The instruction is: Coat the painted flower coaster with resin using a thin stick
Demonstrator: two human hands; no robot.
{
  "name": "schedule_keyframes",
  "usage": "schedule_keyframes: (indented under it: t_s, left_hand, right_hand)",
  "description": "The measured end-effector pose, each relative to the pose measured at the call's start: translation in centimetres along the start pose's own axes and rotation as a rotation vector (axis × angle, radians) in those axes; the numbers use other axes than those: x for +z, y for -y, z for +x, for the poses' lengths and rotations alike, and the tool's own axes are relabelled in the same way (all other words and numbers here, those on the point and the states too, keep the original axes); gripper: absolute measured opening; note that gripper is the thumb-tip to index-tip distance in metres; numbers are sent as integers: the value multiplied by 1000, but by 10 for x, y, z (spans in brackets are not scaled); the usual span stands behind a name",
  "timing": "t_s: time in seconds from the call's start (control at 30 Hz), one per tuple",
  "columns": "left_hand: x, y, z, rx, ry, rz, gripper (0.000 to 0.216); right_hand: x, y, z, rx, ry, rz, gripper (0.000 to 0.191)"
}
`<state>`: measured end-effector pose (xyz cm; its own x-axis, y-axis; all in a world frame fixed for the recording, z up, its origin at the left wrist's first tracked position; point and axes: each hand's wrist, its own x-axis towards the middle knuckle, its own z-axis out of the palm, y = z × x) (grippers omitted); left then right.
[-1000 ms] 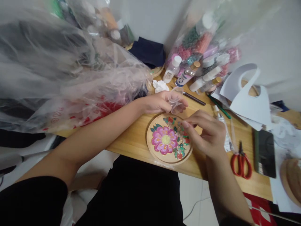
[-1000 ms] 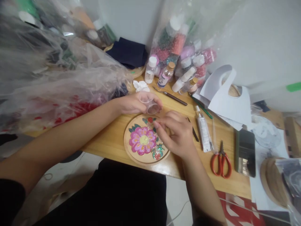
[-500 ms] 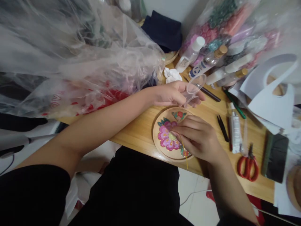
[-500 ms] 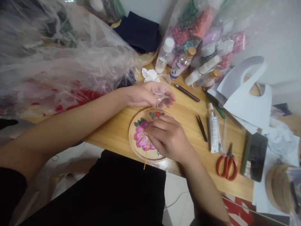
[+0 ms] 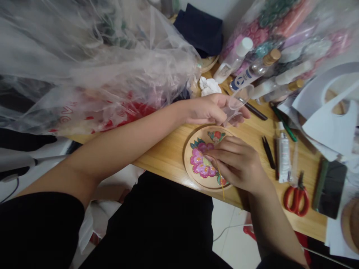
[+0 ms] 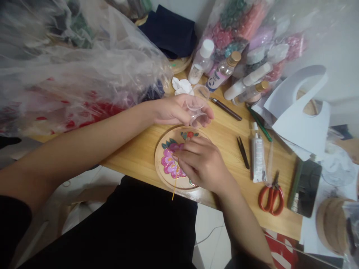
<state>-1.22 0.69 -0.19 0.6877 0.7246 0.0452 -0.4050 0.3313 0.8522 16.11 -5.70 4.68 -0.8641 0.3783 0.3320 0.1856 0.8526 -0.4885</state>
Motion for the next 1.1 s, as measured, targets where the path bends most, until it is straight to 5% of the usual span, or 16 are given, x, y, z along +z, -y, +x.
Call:
schedule_keyframes:
  t_s: [0.5, 0.7, 0.87, 1.1]
  left_hand:
    - [1, -1, 0, 16, 15, -44, 39]
    - [2, 0, 0, -6, -11, -15, 34]
    - [3, -1, -1, -24, -6, -52, 40]
    - [1, -1, -2, -48, 3, -110, 48]
  right_hand:
    - [0, 0, 0, 16, -16, -7, 13]
    - [-13, -1, -6, 120, -180, 9, 12]
    - [-20, -7, -11, 255, -368, -152, 10]
    - [-12, -19, -10, 248, -358, -415, 6]
